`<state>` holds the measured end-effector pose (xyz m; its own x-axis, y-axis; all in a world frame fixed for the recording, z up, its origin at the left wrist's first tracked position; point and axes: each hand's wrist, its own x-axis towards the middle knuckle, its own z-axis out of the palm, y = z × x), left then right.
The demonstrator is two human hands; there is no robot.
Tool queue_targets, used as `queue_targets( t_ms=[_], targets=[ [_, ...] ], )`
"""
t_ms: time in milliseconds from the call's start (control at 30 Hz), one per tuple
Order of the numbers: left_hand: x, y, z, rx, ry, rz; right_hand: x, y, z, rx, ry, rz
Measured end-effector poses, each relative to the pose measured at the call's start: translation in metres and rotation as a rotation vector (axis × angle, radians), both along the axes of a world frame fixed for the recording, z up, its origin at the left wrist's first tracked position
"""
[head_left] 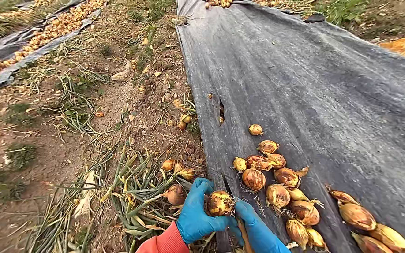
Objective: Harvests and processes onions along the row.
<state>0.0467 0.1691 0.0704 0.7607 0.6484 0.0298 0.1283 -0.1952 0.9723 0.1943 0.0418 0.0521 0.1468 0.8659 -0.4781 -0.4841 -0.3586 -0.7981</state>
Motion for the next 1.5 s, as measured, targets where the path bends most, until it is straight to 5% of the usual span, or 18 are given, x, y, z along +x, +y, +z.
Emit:
queue_targets(
  t_ms=[200, 300, 433, 500, 633, 700, 800, 867, 967, 1033, 1167, 1233, 1400, 1500],
  targets=[
    [-0.002, -0.012, 0.034, -0.207, 0.194, -0.066, 0.001, -0.002, 0.018, -0.009, -0.434, 0.056],
    [-0.004, -0.009, 0.048, -0.212, 0.326, -0.193, 0.004, -0.007, 0.010, 0.056, -0.462, 0.087],
    [0.003, 0.012, 0.056, 0.257, 0.710, -0.207, -0.001, -0.023, 0.008, 0.134, -0.206, 0.109],
    [0.007, 0.028, 0.050, 0.271, 0.865, -0.082, -0.001, -0.032, 0.009, 0.091, -0.161, 0.064],
    [0.017, 0.000, 0.052, 0.083, 0.445, -0.147, 0.009, -0.030, -0.005, -0.216, -0.289, 0.054],
    [0.027, -0.027, 0.056, 0.206, 0.442, -0.201, 0.005, -0.034, 0.000, -0.152, -0.202, -0.022],
    [0.031, -0.051, 0.066, 0.197, 0.668, -0.410, -0.001, -0.030, 0.014, -0.016, 0.039, -0.298],
    [0.035, -0.049, 0.069, 0.225, 0.786, -0.460, 0.006, -0.033, 0.013, 0.011, 0.099, -0.294],
    [0.052, 0.014, 0.064, 0.411, 1.214, -0.342, 0.012, -0.048, 0.011, 0.041, 0.070, -0.266],
    [0.055, 0.065, 0.026, 0.490, 1.435, -0.361, 0.026, -0.053, 0.014, 0.077, 0.000, -0.369],
    [0.044, 0.112, -0.068, 0.640, 1.398, -0.460, 0.040, -0.053, 0.020, -0.147, -0.232, -0.278],
    [0.042, 0.120, -0.083, 0.637, 1.346, -0.425, 0.034, -0.048, 0.013, -0.231, -0.257, -0.210],
    [0.027, 0.097, -0.051, 0.222, 1.212, -0.282, 0.011, -0.043, -0.024, -0.382, -0.201, -0.195],
    [0.021, 0.058, -0.026, 0.044, 0.895, -0.040, 0.003, -0.041, -0.044, -0.508, -0.216, -0.086]
  ],
)
